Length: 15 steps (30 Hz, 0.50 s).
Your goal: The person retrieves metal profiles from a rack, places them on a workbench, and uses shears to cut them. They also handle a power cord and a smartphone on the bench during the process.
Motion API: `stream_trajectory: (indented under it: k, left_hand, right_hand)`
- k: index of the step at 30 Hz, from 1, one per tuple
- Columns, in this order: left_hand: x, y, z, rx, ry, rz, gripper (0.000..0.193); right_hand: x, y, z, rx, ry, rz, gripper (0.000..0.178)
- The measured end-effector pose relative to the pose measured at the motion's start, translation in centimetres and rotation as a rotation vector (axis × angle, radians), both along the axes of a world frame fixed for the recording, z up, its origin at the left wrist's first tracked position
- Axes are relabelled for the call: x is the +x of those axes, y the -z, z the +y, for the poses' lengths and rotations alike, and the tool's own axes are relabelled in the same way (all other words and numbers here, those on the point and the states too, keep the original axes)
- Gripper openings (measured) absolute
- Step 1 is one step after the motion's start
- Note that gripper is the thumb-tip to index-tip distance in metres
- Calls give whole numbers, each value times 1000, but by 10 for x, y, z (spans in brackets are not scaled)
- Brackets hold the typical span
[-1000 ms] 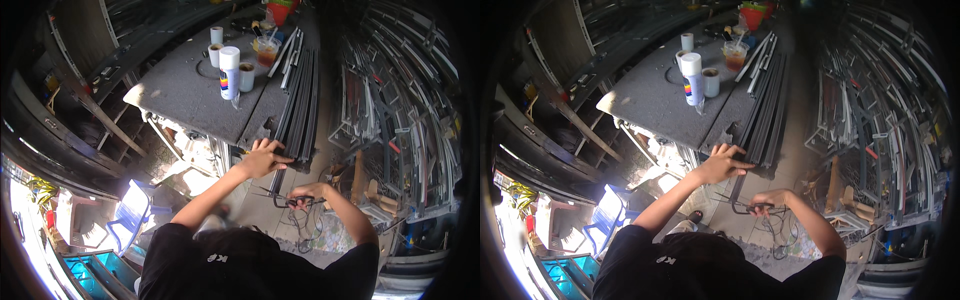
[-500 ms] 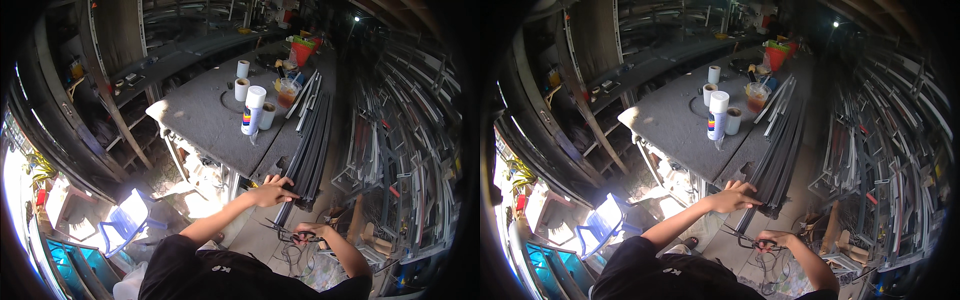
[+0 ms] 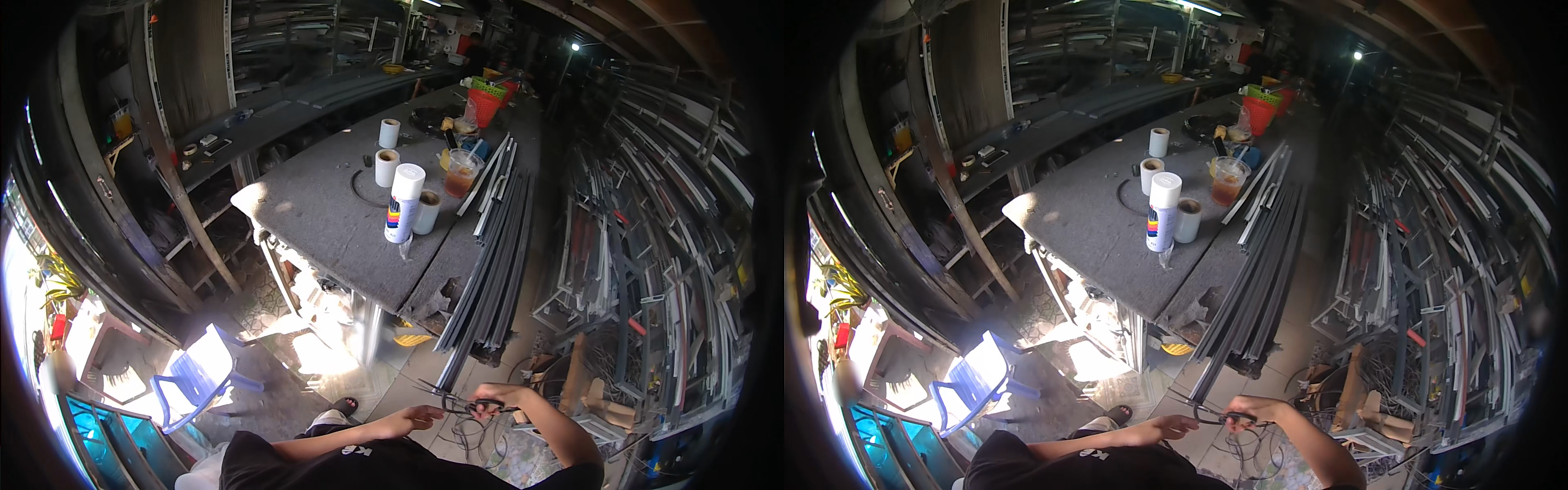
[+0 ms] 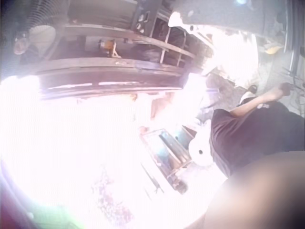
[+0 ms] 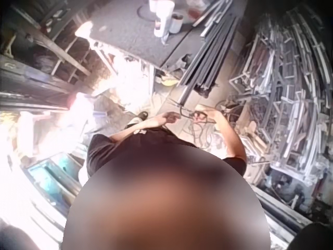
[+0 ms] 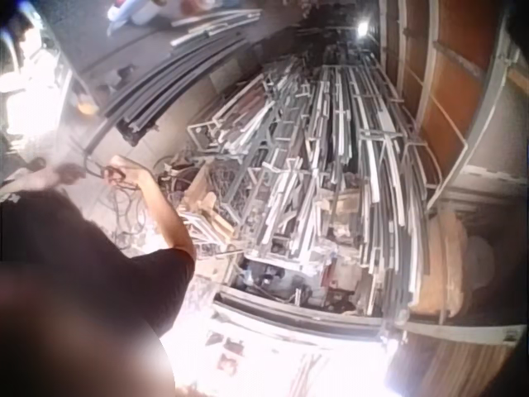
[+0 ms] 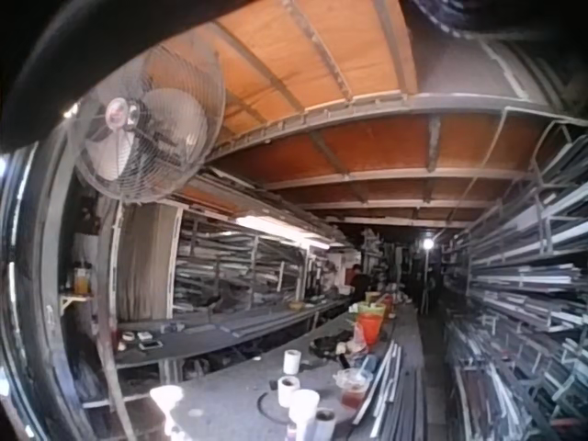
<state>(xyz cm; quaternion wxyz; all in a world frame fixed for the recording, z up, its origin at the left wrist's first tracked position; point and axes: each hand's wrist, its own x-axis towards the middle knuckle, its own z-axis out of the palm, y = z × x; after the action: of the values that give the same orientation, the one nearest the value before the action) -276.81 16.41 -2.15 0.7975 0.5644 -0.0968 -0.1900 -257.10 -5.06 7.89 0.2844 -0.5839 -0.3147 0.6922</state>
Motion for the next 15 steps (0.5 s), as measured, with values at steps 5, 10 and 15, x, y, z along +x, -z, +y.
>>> stream_trajectory:
  k: [5, 10, 15]
  left_hand:
    - [14, -44, -6, 255, -116, 85, 46]
    - [18, -64, -17, 712, -217, -34, 42]
    - [21, -60, -23, 632, -280, -151, 38]
  right_hand:
    - [0, 3, -1, -22, 5, -33, 20]
    - [-7, -1, 2, -52, 33, -68, 20]
    - [-13, -7, 7, -20, 33, -106, 26]
